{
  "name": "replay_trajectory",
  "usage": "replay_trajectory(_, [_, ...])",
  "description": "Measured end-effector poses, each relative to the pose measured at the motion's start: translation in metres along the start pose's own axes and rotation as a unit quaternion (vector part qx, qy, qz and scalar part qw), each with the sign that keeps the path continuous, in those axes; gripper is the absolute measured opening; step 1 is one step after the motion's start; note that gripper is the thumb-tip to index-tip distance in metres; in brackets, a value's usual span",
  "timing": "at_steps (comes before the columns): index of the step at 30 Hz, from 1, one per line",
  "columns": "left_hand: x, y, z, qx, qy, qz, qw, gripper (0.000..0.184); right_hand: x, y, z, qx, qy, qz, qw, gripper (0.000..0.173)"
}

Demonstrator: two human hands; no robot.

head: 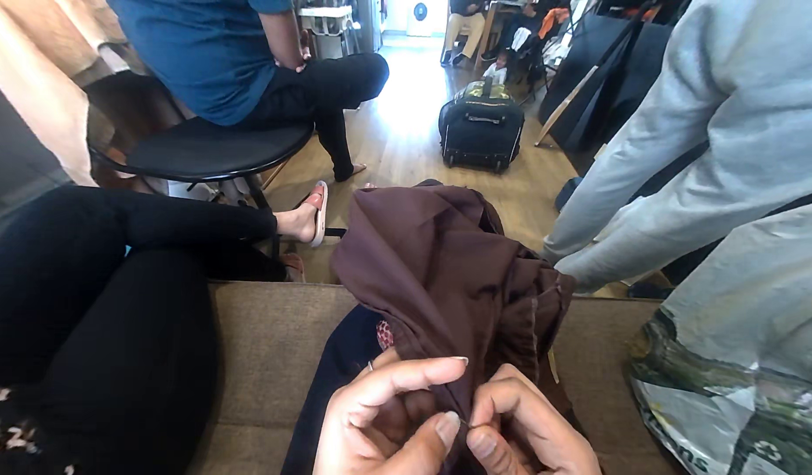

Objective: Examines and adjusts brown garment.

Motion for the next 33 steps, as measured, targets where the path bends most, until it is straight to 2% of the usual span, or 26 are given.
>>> replay_trajectory(5, [-0.0003,0.0007,-0.0006,0.018,0.01,0.006,1.0,0.039,0.0024,0.0026,0.0056,0.007,-0.038,0.021,0.999,0.014])
replay_trajectory(17, [0.0055,0.0042,-0.0015,0.045,-0.055,0.046,0.996,0.041,0.0018,0.0049,0.0081,0.008,-0.054,0.027,0.998,0.016])
replay_trajectory(23, [0.0037,0.0041,-0.0008,0.042,-0.029,0.037,0.998,0.041,0.0032,0.0058,0.0094,0.014,-0.077,0.031,0.996,0.016])
replay_trajectory(33, [0.0053,0.0038,-0.002,0.024,-0.054,0.043,0.997,0.041,0.0001,0.0037,0.0029,0.012,-0.016,0.003,1.0,0.015])
Point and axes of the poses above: each hand's wrist, its own y-axis away from the middle knuckle, its own z-axis out of the palm, x = y × z, the point moved 6 cm from there along -y, towards the middle knuckle, and after that the axes turned 9 degrees about -z, right-handed, at the moved point
